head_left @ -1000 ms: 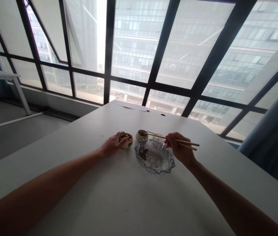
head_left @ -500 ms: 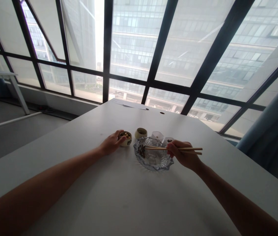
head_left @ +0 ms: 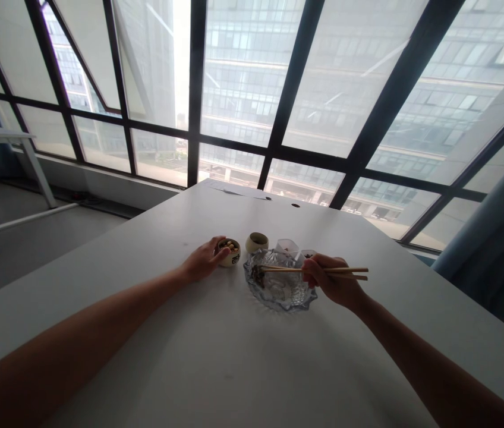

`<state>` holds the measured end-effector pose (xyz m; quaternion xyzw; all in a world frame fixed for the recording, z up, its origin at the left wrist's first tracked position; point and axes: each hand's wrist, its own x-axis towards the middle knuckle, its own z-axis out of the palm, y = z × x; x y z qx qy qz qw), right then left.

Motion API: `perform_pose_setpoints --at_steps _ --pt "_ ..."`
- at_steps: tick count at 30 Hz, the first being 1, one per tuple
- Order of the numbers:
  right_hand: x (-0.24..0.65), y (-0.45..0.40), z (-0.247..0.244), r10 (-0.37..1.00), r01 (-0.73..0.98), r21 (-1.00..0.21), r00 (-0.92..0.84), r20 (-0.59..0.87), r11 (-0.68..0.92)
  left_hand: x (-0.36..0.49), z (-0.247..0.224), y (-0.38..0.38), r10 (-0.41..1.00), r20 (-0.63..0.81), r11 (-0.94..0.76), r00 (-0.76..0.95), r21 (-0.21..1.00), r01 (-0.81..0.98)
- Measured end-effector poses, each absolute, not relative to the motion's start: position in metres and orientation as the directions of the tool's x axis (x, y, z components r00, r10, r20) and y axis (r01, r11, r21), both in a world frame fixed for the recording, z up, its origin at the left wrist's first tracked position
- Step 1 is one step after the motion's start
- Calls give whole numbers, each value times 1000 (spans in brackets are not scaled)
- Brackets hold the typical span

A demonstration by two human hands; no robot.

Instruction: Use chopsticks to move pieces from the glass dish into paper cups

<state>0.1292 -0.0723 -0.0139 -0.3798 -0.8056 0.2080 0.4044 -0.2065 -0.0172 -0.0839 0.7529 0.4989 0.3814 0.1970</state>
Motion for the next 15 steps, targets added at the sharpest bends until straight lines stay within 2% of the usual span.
perform_pose_setpoints --at_steps 8,11,15 --pt "134 -79 -15 812 420 -695 -300 501 584 -207 -82 -18 904 369 -420 216 673 609" --pt "137 -78 -16 848 374 -764 -166 503 526 -208 -82 -19 908 360 -413 216 676 610" --pt "148 -69 -14 889 255 -877 111 445 407 -210 -81 -18 915 337 -401 223 695 597"
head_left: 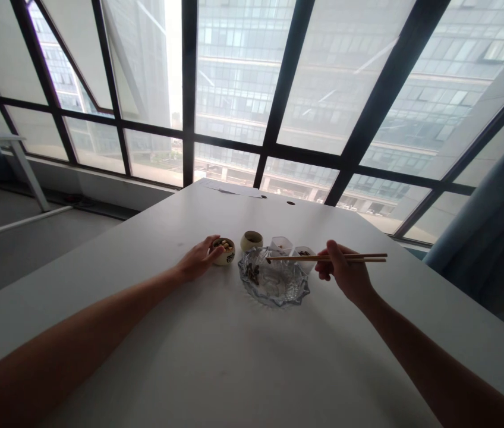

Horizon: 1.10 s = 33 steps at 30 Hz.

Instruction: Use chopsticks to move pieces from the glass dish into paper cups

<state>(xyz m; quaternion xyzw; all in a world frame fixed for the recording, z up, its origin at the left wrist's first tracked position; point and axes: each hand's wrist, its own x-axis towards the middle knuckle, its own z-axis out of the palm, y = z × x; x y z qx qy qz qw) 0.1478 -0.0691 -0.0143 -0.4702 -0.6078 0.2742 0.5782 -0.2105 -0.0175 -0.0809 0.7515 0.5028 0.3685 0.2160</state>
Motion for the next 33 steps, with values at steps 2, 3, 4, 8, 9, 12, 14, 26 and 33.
perform_pose_setpoints --at_steps 2,3,4,8,9,12,14,26,33 --pt "158 -64 -10 900 203 -910 179 399 363 -210 -74 -15 913 356 -402 197 709 579" --pt "163 -62 -7 899 194 -913 193 393 358 -207 -68 -13 908 379 -409 179 707 577" --pt "169 -62 -4 892 201 -908 202 405 366 -202 -61 -11 897 408 -424 168 692 584" --pt "190 -70 15 795 357 -806 224 564 471 -154 -23 -10 812 480 -564 332 499 658" --pt "195 -73 20 769 401 -771 212 603 495 -135 -15 -10 788 467 -603 401 452 658" --pt "210 -79 31 721 483 -693 166 673 535 -73 -1 -8 735 358 -678 576 372 634" --pt "219 -80 36 716 507 -673 146 682 538 -35 0 -3 724 261 -688 638 332 645" --pt "240 -91 56 751 507 -666 53 658 548 20 -19 26 701 352 -713 620 327 621" --pt "237 -86 49 781 500 -687 34 624 527 14 -22 21 696 378 -718 610 376 586"
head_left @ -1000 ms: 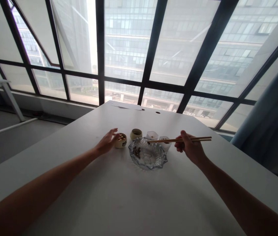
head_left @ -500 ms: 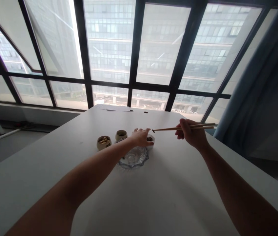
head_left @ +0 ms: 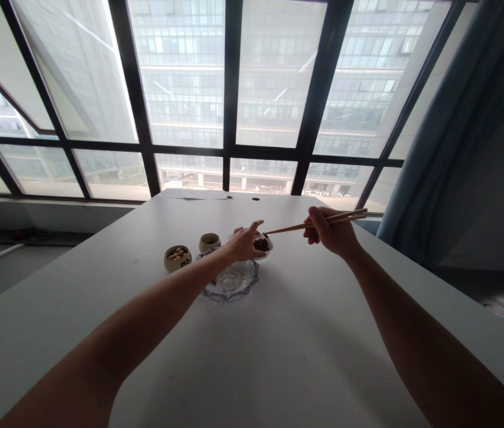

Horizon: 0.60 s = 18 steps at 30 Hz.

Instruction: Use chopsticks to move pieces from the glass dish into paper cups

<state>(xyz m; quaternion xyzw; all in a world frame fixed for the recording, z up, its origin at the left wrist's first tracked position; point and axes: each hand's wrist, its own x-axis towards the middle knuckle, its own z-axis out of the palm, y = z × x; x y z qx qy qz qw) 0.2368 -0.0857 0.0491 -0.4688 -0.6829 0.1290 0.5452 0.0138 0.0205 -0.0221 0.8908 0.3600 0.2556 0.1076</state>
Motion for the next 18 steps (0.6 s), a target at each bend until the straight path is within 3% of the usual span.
perform_pose_setpoints --at_steps 5,12,15,18 --pt "234 -77 40 840 517 -728 30 542 451 17 -24 20 709 326 -704 626 372 605" --pt "224 -87 48 720 445 -704 169 673 554 7 -14 20 729 206 -677 653 358 643" --pt "207 -94 50 728 399 -711 140 671 579 -33 -2 14 704 277 -708 654 358 610" --pt "182 -99 42 821 369 -759 -23 570 537 -98 0 7 759 405 -648 510 393 652"
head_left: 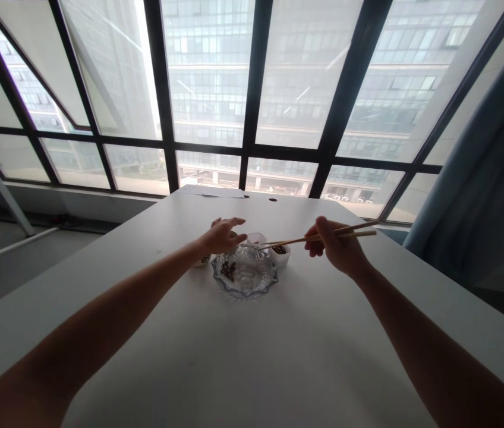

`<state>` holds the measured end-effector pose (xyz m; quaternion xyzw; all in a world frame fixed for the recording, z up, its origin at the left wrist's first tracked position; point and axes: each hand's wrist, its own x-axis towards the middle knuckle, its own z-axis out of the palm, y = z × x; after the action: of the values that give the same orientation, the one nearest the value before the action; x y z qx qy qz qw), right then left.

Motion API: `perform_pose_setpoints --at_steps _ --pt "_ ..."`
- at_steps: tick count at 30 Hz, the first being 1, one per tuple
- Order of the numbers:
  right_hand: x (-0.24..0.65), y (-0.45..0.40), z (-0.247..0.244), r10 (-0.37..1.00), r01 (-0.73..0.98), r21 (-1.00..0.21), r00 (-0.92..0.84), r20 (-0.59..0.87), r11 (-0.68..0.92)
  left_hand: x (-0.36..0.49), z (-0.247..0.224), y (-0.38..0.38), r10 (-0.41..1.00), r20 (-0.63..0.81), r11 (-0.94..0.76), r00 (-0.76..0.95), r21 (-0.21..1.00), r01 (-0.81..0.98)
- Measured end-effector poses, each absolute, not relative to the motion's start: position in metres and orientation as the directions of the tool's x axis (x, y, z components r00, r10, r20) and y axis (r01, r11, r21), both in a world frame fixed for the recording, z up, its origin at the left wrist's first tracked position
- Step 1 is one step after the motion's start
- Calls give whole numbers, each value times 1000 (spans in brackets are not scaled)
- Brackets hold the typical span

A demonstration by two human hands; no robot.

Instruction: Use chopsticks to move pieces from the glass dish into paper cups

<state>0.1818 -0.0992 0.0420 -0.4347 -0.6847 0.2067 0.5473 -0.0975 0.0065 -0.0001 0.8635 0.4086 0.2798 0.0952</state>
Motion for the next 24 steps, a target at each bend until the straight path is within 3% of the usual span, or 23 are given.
perform_pose_setpoints --at_steps 4,8,12,19,24 --pt "147 -103 20 907 346 -838 -185 379 421 -179 -27 -3 854 430 -499 292 520 693" --pt "128 -104 2 940 323 -883 -141 310 340 -215 -67 -11 901 398 -401 174 608 685" --pt "124 -105 -3 941 339 -878 -124 313 337 -216 -91 -12 901 394 -412 182 649 639" --pt "127 -113 -1 905 372 -830 -262 335 415 -214 -89 -15 911 352 -404 217 649 645" --pt "130 -111 2 901 360 -827 -205 381 432 -213 -86 -18 906 355 -415 228 646 641"
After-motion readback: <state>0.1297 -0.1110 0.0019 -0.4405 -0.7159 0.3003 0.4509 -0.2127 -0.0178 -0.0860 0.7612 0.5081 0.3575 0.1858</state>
